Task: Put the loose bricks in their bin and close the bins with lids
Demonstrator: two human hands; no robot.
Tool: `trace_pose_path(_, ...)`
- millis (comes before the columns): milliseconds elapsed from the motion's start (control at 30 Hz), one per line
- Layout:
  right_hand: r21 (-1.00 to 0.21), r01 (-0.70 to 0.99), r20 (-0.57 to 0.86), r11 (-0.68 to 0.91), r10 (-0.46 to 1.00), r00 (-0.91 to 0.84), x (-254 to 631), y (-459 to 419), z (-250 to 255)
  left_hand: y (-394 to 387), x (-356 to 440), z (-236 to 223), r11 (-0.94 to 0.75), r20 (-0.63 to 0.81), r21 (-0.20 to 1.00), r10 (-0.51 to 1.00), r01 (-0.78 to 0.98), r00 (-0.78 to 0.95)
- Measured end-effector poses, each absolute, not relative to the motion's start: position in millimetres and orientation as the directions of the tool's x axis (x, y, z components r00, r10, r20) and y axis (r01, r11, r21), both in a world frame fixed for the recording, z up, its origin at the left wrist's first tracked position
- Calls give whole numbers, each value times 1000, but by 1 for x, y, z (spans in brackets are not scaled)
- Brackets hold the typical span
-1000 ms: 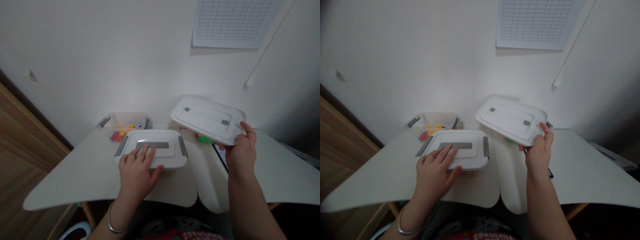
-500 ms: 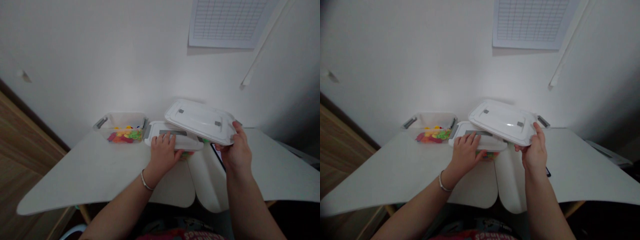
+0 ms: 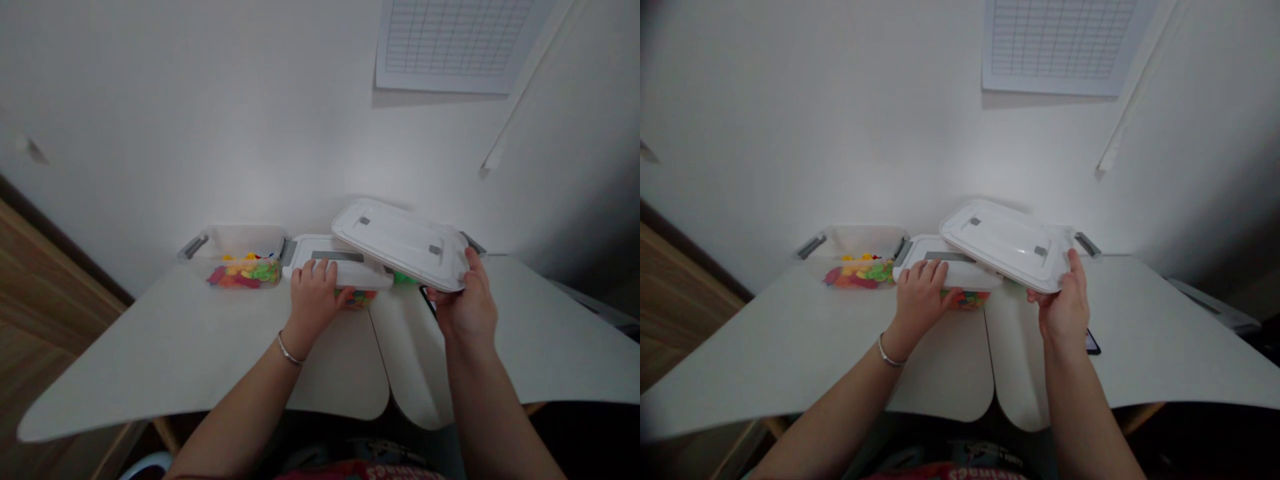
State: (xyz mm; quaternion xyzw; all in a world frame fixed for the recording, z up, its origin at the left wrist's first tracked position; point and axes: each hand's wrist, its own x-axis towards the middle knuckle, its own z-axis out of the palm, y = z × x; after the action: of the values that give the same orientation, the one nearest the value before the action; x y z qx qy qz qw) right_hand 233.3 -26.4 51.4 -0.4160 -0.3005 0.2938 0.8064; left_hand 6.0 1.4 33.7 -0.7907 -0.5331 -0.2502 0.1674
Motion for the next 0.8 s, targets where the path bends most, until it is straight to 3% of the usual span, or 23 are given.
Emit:
trace_pose_path(500, -834, -234, 220, 500, 689, 691, 243, -12, 44, 37, 13, 23, -353, 653, 84, 726, 932, 216)
trace_pose_path(800, -805, -294, 124, 515, 630, 767, 250, -7, 40, 51, 20, 23, -299, 644, 174, 755, 938, 121)
